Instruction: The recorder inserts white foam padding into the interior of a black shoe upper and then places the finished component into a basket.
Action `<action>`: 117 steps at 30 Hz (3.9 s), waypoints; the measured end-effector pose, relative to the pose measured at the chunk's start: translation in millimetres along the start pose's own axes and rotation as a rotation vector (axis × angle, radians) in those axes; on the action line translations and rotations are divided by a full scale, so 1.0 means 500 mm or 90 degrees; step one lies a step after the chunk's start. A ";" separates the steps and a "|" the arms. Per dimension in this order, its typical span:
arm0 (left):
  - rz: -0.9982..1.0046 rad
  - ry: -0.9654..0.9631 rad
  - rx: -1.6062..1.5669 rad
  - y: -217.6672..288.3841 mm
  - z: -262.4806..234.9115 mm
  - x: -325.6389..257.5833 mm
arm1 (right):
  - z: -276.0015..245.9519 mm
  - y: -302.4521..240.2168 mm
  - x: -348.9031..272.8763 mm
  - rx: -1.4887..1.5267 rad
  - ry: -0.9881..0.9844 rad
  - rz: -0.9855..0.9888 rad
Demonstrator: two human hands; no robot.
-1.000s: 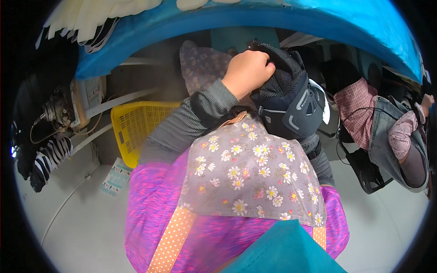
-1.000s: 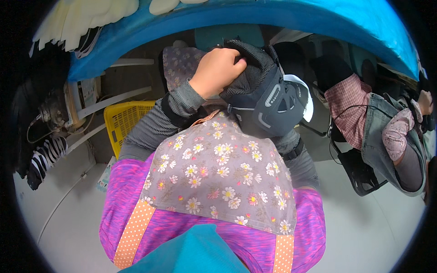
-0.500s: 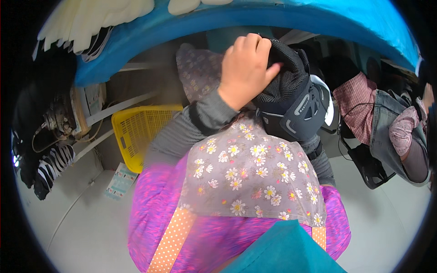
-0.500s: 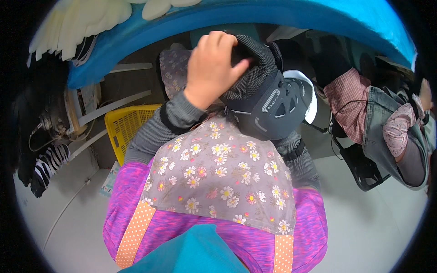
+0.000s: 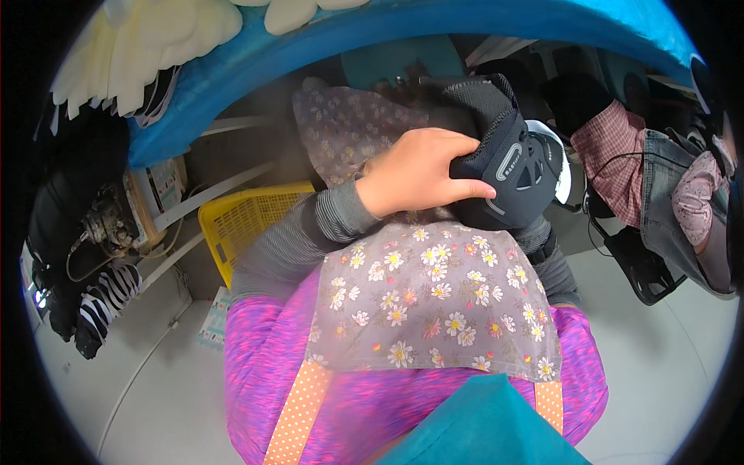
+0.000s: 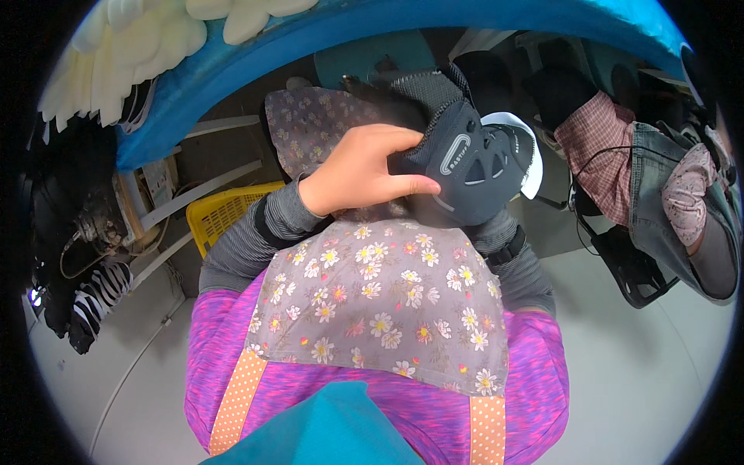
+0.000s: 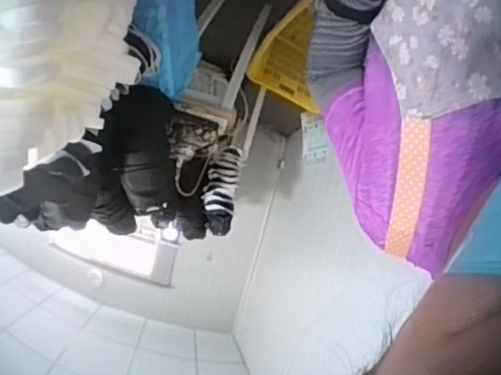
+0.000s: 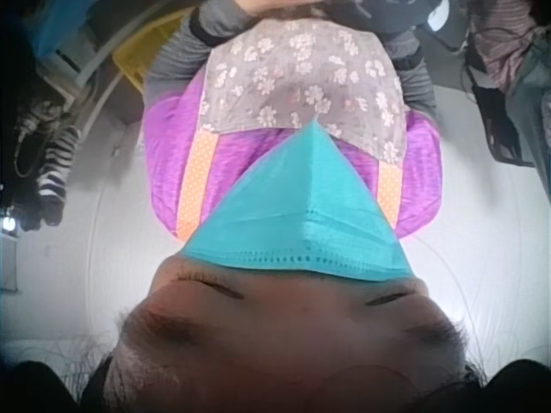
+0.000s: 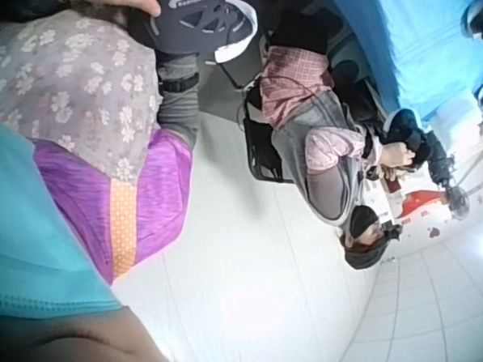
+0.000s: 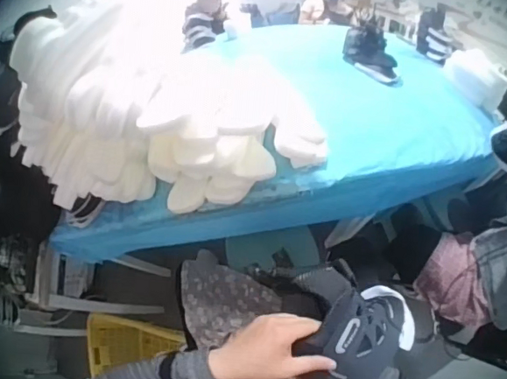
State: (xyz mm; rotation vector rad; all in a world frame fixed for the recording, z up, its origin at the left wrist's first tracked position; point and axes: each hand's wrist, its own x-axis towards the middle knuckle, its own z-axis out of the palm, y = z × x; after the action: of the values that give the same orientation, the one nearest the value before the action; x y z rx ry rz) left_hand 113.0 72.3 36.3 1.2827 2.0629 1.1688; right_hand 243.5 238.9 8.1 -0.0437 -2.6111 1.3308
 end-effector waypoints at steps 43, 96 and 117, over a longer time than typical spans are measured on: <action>-0.009 -0.318 -0.351 -0.030 -0.005 -0.004 | -0.015 0.060 -0.035 0.323 -0.100 0.157; 0.080 -0.046 -1.130 0.029 -0.105 0.043 | -0.232 -0.061 0.172 -0.155 0.579 -0.215; -0.031 0.063 -1.007 0.044 -0.052 0.066 | -0.130 -0.113 0.135 0.222 0.099 -0.146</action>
State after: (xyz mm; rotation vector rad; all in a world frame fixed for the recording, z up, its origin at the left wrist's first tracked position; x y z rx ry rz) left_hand 89.4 94.9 70.8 0.3276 0.5982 2.0745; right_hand 194.1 265.3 102.4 0.1920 -2.1518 1.6012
